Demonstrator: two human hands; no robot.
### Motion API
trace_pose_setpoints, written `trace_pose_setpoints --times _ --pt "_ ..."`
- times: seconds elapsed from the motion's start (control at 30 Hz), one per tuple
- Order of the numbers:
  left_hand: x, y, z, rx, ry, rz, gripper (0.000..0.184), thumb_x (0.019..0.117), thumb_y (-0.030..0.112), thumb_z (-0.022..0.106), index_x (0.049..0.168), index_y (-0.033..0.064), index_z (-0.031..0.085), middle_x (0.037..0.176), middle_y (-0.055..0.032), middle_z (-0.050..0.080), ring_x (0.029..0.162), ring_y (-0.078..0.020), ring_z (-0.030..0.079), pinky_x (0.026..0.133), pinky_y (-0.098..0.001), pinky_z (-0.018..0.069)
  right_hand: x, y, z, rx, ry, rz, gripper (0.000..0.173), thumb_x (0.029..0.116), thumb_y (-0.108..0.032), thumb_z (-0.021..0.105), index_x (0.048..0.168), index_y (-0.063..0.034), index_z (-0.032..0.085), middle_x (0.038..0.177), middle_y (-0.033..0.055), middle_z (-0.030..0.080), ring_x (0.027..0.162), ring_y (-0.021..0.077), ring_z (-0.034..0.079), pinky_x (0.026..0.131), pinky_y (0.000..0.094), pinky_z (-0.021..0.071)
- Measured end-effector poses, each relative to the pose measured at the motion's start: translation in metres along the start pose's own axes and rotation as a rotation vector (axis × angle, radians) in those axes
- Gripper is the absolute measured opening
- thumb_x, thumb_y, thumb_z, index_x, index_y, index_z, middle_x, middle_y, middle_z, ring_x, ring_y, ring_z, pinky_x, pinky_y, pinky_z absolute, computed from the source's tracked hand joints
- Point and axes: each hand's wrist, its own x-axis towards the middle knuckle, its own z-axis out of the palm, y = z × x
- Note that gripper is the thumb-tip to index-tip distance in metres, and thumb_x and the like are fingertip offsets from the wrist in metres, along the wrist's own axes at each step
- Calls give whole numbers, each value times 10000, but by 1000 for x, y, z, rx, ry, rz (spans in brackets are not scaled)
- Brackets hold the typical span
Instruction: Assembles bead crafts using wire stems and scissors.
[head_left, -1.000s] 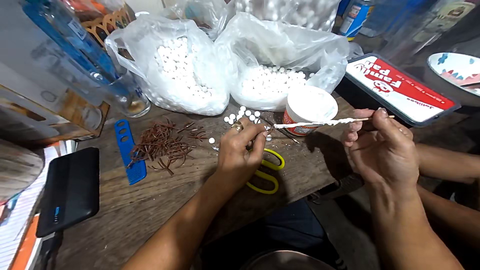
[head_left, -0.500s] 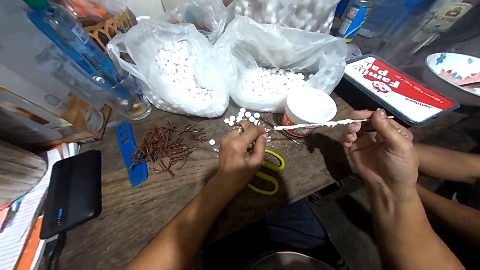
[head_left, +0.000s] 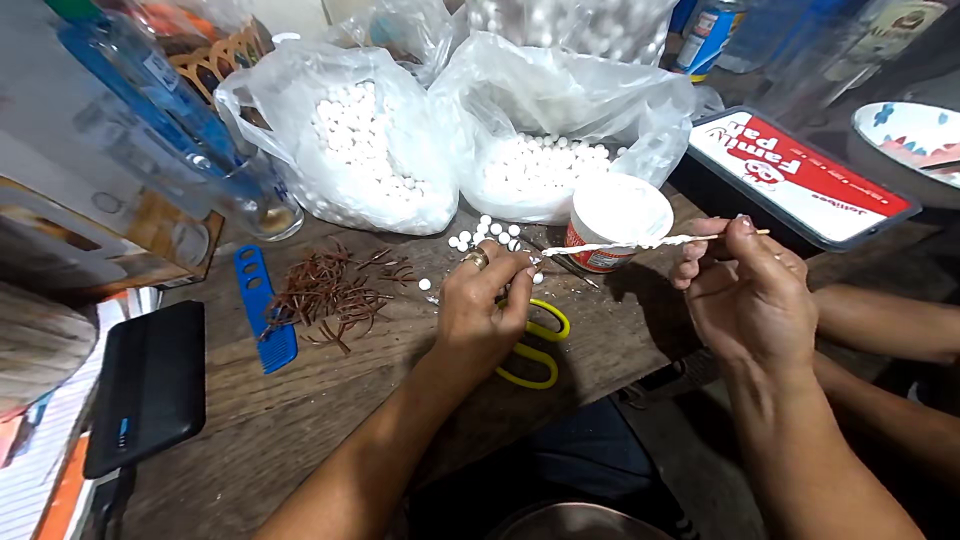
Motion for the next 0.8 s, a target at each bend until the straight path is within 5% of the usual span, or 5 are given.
trace_pose_setpoints --times 0.8 --pt "1 1 -1 -60 16 -58 140 888 11 613 877 -52 737 780 -72 622 694 -6 550 633 -101 437 -8 5 -3 34 2 5 460 1089 -122 302 943 -116 739 724 -46 712 625 35 663 629 177 569"
